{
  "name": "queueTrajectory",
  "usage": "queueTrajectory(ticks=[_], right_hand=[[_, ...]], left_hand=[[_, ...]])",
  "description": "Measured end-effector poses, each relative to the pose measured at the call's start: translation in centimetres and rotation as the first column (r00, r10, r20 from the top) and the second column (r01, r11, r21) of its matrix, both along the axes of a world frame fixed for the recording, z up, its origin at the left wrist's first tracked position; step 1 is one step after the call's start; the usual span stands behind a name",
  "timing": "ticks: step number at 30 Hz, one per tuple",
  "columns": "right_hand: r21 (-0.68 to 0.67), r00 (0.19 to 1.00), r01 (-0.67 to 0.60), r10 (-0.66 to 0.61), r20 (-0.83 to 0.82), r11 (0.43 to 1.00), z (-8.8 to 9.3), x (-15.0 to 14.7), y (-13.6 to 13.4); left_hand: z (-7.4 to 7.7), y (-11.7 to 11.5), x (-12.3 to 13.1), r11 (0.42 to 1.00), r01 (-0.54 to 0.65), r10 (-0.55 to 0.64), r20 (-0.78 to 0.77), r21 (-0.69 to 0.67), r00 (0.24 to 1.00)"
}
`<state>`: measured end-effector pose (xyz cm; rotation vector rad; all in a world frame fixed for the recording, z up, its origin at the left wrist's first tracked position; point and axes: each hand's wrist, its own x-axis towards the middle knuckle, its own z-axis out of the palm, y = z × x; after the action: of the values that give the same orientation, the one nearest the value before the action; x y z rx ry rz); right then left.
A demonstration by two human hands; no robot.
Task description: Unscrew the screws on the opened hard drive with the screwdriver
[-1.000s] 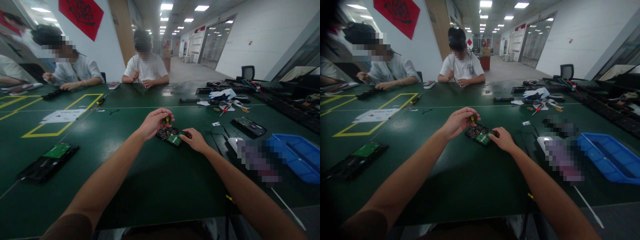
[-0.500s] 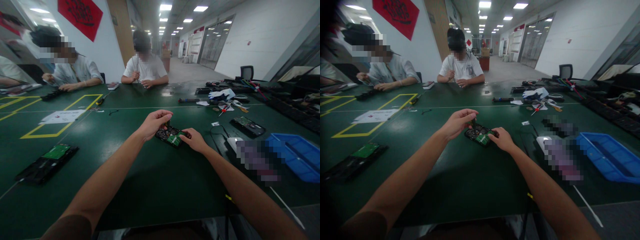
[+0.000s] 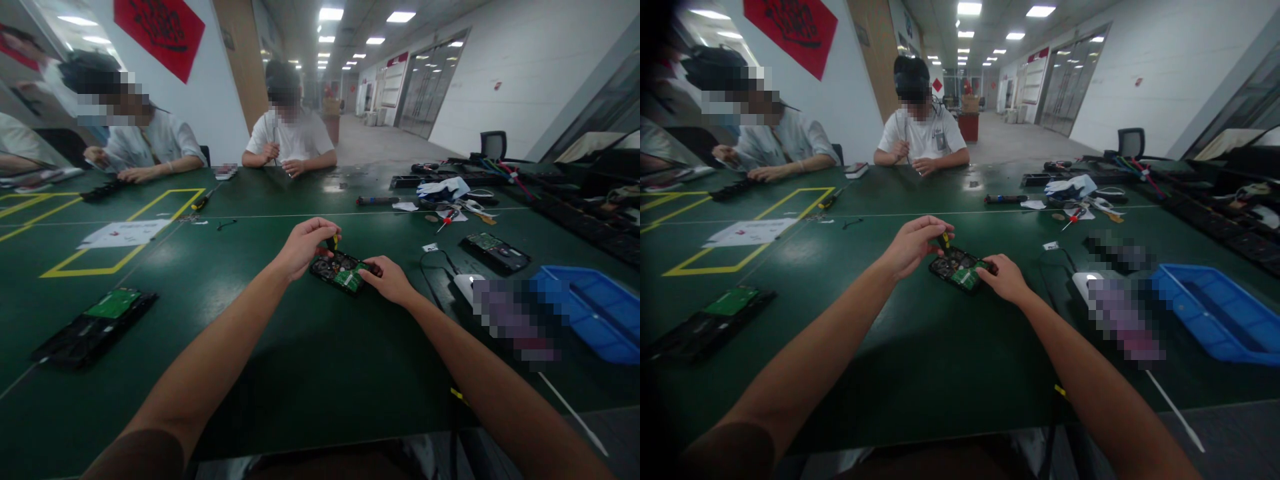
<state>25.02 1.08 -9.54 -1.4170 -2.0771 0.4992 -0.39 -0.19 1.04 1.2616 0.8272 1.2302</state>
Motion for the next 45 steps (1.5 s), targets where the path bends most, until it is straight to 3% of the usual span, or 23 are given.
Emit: queueTrajectory(ticks=[6, 15, 29, 38, 45], right_hand=[[-0.004, 1.000, 0.000, 0.000, 0.001, 1.000, -0.10, 0.09, 0.10], [0.004, 1.000, -0.002, 0.002, 0.016, 1.000, -0.58, 0.27, 0.40], [0.005, 1.000, -0.007, 0.007, 0.005, 1.000, -0.38, 0.16, 0.33], [0.003, 1.000, -0.006, 0.006, 0.015, 1.000, 0.02, 0.09, 0.00], [0.005, 1.000, -0.013, 0.013, 0.001, 1.000, -0.17, 0.11, 0.15]], left_hand=[[0.09, 0.02, -0.05, 0.999, -0.010, 0.013, -0.064, 0.049, 0.998], [0.03, -0.01, 0.32, 0.995, 0.101, -0.102, 0.097, 0.007, 0.990], [-0.20, -0.15, 0.29, 0.998, 0.065, -0.065, -0.009, 0.023, 0.998], [0.03, -0.20, 0.36, 0.992, 0.099, -0.089, 0.128, -0.079, 0.988], [0.19, -0.20, 0.29, 0.993, 0.094, -0.089, 0.069, -0.067, 0.994]])
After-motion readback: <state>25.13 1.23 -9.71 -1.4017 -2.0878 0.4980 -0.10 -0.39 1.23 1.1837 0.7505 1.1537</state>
